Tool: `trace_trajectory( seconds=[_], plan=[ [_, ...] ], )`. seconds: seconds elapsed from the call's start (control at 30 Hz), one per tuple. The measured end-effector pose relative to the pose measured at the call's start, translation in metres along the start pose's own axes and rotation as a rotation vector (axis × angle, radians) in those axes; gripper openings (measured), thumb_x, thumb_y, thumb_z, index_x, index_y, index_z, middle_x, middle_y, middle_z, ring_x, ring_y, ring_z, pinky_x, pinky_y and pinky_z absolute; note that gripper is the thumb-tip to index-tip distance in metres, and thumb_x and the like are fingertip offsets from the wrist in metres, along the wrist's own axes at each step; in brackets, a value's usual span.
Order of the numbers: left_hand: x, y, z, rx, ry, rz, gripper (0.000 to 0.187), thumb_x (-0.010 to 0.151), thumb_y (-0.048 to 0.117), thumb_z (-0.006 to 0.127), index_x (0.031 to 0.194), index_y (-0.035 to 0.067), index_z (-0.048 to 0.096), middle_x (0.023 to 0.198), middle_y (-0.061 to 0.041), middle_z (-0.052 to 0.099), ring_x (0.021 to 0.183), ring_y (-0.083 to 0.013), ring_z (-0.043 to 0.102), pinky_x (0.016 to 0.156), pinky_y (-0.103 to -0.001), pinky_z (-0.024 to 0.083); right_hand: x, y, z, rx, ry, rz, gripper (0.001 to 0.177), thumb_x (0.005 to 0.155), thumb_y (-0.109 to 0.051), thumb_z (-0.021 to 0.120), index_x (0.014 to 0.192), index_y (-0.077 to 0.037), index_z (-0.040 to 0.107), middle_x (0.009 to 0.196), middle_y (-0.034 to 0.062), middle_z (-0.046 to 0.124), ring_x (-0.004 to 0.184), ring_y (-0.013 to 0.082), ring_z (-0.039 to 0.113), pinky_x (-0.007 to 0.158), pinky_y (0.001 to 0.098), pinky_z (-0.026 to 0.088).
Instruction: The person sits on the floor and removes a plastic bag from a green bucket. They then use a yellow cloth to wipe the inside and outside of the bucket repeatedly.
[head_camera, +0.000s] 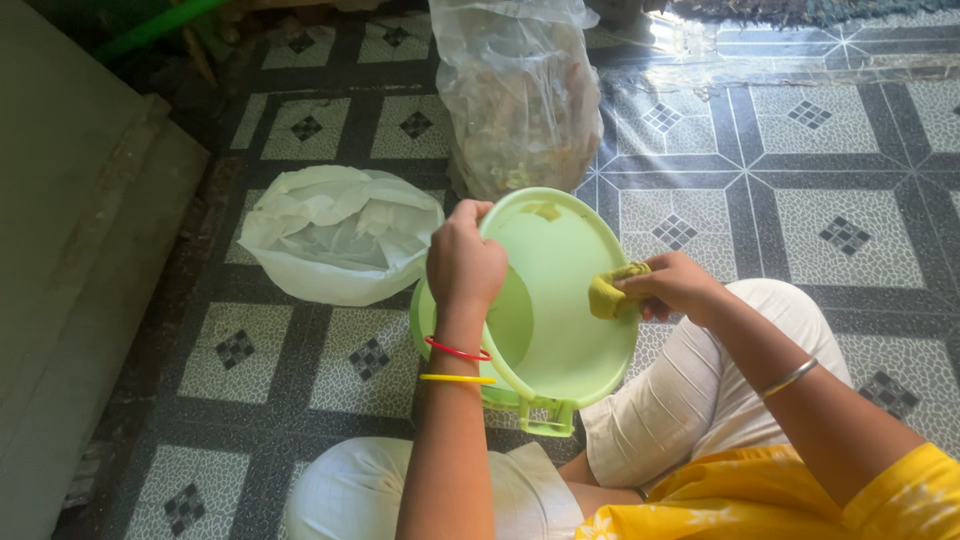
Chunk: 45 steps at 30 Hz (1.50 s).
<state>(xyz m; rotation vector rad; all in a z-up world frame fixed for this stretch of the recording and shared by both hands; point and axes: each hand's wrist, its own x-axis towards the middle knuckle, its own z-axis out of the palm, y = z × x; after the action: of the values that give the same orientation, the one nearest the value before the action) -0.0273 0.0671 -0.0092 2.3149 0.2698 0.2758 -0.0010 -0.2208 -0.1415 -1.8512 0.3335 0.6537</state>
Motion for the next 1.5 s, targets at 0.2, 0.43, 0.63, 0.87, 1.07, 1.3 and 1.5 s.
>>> trace_trajectory(
  seconds=[0.2, 0.43, 0.63, 0.87, 1.07, 1.3, 1.5],
  plan=[
    [0.005, 0.009, 0.008, 0.043, -0.004, 0.084, 0.035, 0.075, 0.003, 0.059, 0.107, 0.010, 0.074, 0.102, -0.015, 0.077, 0.096, -0.0364, 0.072, 0.082, -0.045, 0.056, 0.019, -0.061, 0.008, -0.520, 0.152, -0.101, 0.030, 0.078, -0.025, 0.087, 0.099, -0.006, 0.080, 0.082, 0.0100, 0.076, 0.070, 0.0184, 0.071, 0.069, 0.0357, 0.056],
    [-0.002, 0.029, 0.007, 0.011, -0.143, 0.072, 0.033, 0.078, 0.007, 0.062, 0.108, 0.012, 0.075, 0.102, -0.018, 0.076, 0.098, -0.0377, 0.071, 0.083, -0.046, 0.056, -0.033, -0.122, 0.063, -0.670, 0.432, -1.121, 0.039, 0.082, -0.008, 0.075, 0.120, -0.003, 0.070, 0.116, 0.0193, 0.070, 0.100, 0.0388, 0.069, 0.086, 0.0459, 0.056],
    [0.000, 0.029, 0.016, 0.025, -0.131, 0.113, 0.035, 0.077, 0.007, 0.062, 0.111, 0.011, 0.072, 0.103, -0.018, 0.075, 0.098, -0.0390, 0.070, 0.081, -0.048, 0.055, -0.043, -0.116, 0.065, -0.587, 0.436, -1.147, 0.045, 0.081, -0.009, 0.074, 0.126, -0.004, 0.067, 0.120, 0.0199, 0.069, 0.101, 0.0400, 0.068, 0.084, 0.0455, 0.055],
    [0.007, 0.007, 0.020, -0.047, 0.048, 0.155, 0.048, 0.076, 0.002, 0.053, 0.117, 0.015, 0.075, 0.109, -0.014, 0.077, 0.099, -0.0345, 0.073, 0.083, -0.043, 0.058, -0.005, -0.040, 0.000, -0.429, 0.144, -0.035, 0.033, 0.080, -0.023, 0.084, 0.105, 0.000, 0.081, 0.081, 0.0142, 0.074, 0.069, 0.0242, 0.071, 0.065, 0.0374, 0.056],
    [0.005, 0.010, 0.014, -0.018, -0.030, 0.055, 0.048, 0.076, 0.005, 0.055, 0.116, 0.019, 0.077, 0.104, -0.013, 0.077, 0.096, -0.0337, 0.074, 0.083, -0.043, 0.058, -0.004, 0.001, -0.010, -0.166, 0.015, 0.029, 0.026, 0.077, -0.019, 0.082, 0.096, -0.001, 0.078, 0.078, 0.0132, 0.076, 0.063, 0.0201, 0.072, 0.058, 0.0328, 0.059],
    [-0.005, 0.036, 0.020, 0.018, -0.142, 0.099, 0.041, 0.096, 0.050, 0.061, 0.115, 0.018, 0.077, 0.104, -0.017, 0.076, 0.098, -0.0374, 0.072, 0.082, -0.046, 0.058, -0.015, -0.125, 0.012, -0.735, 0.264, -0.765, 0.031, 0.076, -0.021, 0.084, 0.103, -0.007, 0.077, 0.094, 0.0162, 0.073, 0.084, 0.0356, 0.071, 0.078, 0.0451, 0.057],
    [0.003, 0.029, 0.032, 0.033, -0.068, 0.127, 0.059, 0.106, 0.052, 0.052, 0.144, 0.007, 0.051, 0.104, -0.020, 0.075, 0.099, -0.0412, 0.071, 0.080, -0.050, 0.056, -0.032, -0.134, 0.043, -0.664, 0.274, -1.246, 0.035, 0.080, -0.011, 0.077, 0.112, -0.002, 0.068, 0.114, 0.0180, 0.070, 0.104, 0.0397, 0.067, 0.088, 0.0458, 0.055]
  ],
)
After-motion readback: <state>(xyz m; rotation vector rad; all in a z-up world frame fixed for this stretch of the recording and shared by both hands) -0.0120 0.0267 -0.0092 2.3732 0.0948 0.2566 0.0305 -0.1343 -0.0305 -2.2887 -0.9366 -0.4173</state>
